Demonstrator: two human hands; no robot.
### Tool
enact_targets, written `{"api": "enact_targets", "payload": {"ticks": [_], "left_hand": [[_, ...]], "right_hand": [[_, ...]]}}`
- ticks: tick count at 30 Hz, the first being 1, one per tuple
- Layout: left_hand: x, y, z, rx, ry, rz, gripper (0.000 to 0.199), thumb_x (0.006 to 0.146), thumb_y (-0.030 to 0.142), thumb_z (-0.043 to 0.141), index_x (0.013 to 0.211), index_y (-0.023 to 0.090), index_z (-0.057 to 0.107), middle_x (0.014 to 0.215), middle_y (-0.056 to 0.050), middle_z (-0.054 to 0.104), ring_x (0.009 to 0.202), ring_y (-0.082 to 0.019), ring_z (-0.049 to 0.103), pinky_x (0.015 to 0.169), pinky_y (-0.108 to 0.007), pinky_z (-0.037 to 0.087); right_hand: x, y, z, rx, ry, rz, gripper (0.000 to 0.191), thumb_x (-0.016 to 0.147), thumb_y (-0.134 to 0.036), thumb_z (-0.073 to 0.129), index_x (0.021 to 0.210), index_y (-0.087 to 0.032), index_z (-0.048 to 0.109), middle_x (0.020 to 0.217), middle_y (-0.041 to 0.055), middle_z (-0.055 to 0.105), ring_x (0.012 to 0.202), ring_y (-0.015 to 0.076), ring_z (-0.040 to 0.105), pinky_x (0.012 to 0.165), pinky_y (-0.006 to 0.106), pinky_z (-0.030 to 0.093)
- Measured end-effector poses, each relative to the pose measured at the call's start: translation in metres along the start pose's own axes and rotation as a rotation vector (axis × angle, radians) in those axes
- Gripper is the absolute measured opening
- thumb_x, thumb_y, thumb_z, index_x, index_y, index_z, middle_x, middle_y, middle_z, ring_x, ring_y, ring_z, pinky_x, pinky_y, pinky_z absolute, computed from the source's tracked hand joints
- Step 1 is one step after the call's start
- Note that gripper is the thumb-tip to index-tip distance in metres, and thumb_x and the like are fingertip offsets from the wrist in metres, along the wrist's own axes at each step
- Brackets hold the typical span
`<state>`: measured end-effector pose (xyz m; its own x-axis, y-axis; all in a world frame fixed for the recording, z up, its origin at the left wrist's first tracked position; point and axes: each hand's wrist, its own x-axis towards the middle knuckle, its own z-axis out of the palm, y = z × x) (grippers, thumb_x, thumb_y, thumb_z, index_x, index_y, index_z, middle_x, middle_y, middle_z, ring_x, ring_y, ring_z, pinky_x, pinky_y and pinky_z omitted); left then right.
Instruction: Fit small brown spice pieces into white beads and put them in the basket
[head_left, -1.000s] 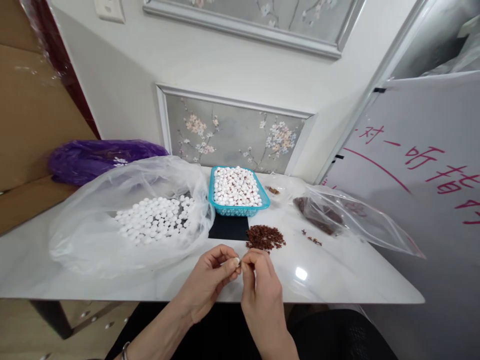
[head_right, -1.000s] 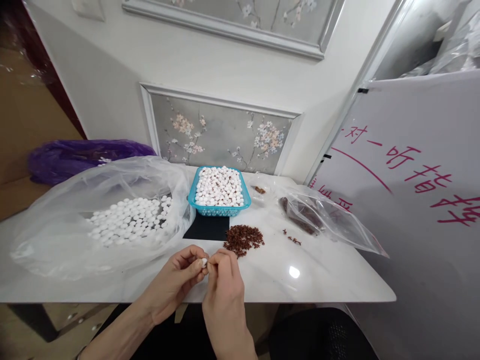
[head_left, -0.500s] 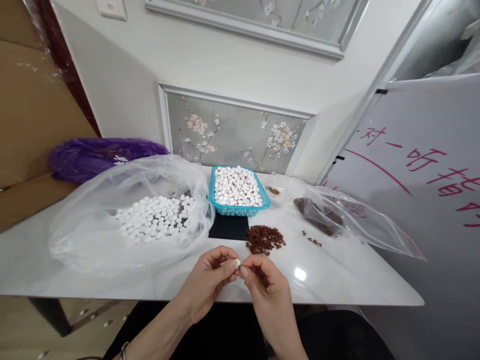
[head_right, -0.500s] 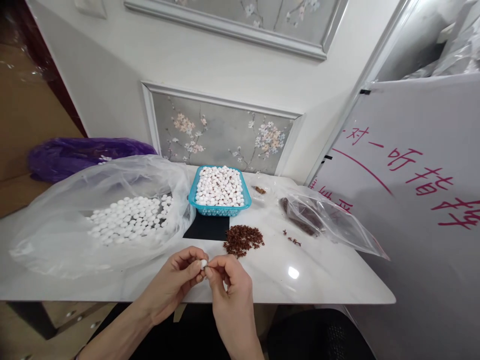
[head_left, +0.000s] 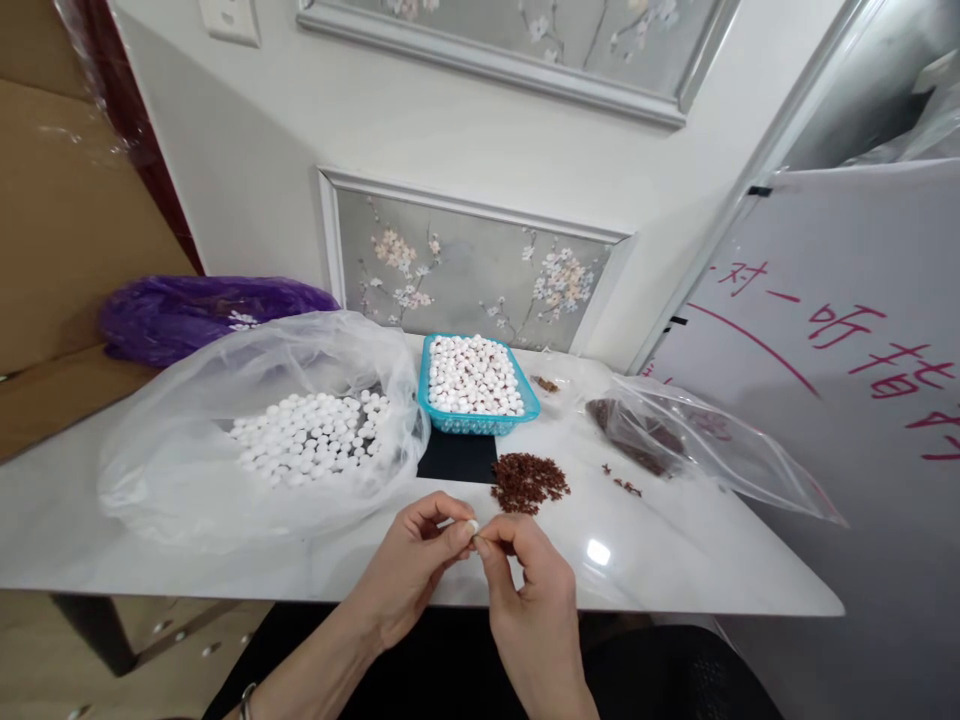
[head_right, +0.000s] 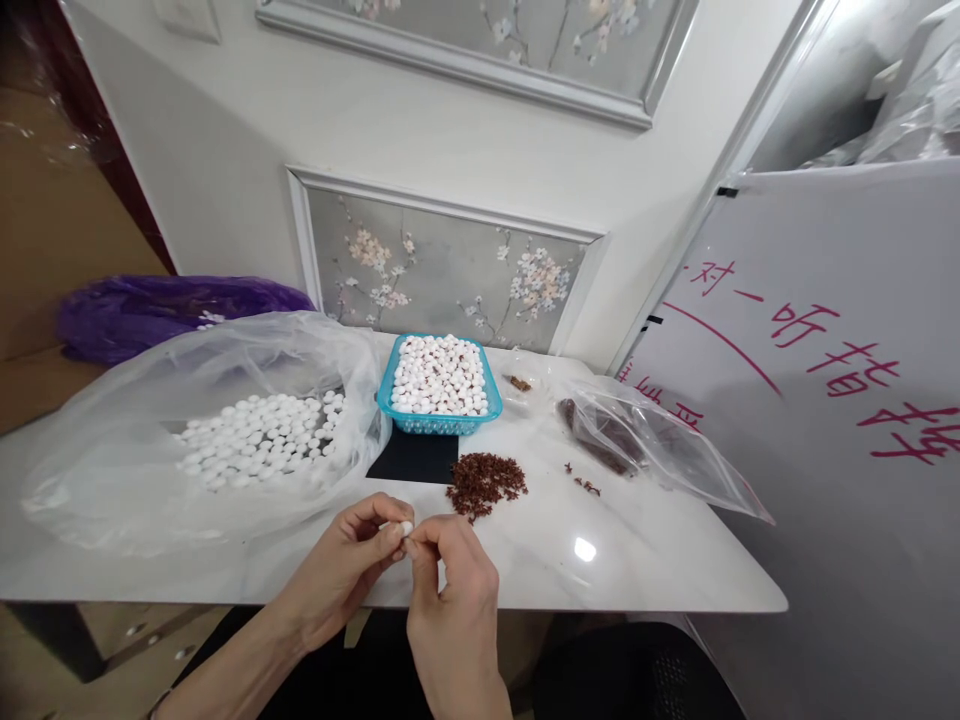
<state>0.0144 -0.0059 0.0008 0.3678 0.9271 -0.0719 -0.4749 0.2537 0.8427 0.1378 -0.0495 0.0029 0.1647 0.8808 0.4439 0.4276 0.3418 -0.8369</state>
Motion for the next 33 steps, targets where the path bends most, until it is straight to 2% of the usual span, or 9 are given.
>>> {"api": "enact_targets", "payload": {"ticks": [7,11,14,18,24,33], "left_hand": [[0.002,0.001,-0.001,-0.054,-0.009,-0.027,0.011,0.067,0.019,0.075,0.066,0.015,0.066,0.075,0.001,0.059,0.069,-0.008,0.053,0.069,-0.021,0.042],[0.002,0.000,-0.003,-0.046,-0.010,-0.041,0.010,0.069,0.021,0.074,0.068,0.014,0.066,0.075,0.000,0.059,0.067,-0.007,0.052,0.069,-0.020,0.042],[0.001,0.001,-0.003,-0.061,-0.032,-0.054,0.011,0.073,0.024,0.071,0.072,0.014,0.066,0.074,0.000,0.059,0.068,-0.008,0.052,0.070,-0.020,0.042],[0.000,0.002,-0.001,-0.054,-0.065,-0.062,0.014,0.074,0.022,0.070,0.083,0.017,0.060,0.077,0.000,0.060,0.072,-0.010,0.056,0.073,-0.024,0.043],[-0.001,0.003,0.000,-0.015,-0.072,-0.043,0.023,0.072,0.019,0.071,0.088,0.019,0.055,0.076,0.002,0.059,0.070,-0.010,0.055,0.072,-0.024,0.043],[-0.001,0.005,0.004,0.060,-0.058,-0.039,0.027,0.068,0.022,0.075,0.085,0.019,0.055,0.075,0.002,0.059,0.069,-0.011,0.054,0.070,-0.024,0.040]], "right_hand": [[0.002,0.002,0.002,0.133,-0.039,0.154,0.012,0.086,-0.024,0.052,0.075,-0.019,0.055,0.070,-0.0018,0.054,0.065,0.0121,0.050,0.062,0.022,0.042],[0.006,0.006,-0.001,0.292,-0.062,0.215,0.006,0.083,-0.023,0.056,0.088,-0.020,0.053,0.073,-0.0029,0.052,0.066,0.0114,0.052,0.062,0.021,0.045],[0.009,0.004,-0.007,0.333,-0.184,0.157,0.020,0.084,-0.021,0.055,0.104,-0.023,0.056,0.083,-0.0007,0.056,0.076,0.0122,0.055,0.070,0.022,0.047],[0.010,-0.002,-0.013,0.213,-0.284,0.051,0.031,0.088,-0.019,0.049,0.117,-0.027,0.057,0.095,0.0020,0.056,0.085,0.0134,0.055,0.077,0.024,0.046],[0.009,-0.003,-0.015,0.152,-0.289,0.022,0.030,0.091,-0.018,0.045,0.115,-0.025,0.062,0.090,0.0033,0.057,0.082,0.0142,0.056,0.074,0.024,0.046],[0.011,-0.004,-0.016,0.163,-0.259,0.009,0.026,0.087,-0.014,0.048,0.104,-0.022,0.067,0.086,0.0029,0.059,0.076,0.0139,0.058,0.067,0.023,0.045]]}}
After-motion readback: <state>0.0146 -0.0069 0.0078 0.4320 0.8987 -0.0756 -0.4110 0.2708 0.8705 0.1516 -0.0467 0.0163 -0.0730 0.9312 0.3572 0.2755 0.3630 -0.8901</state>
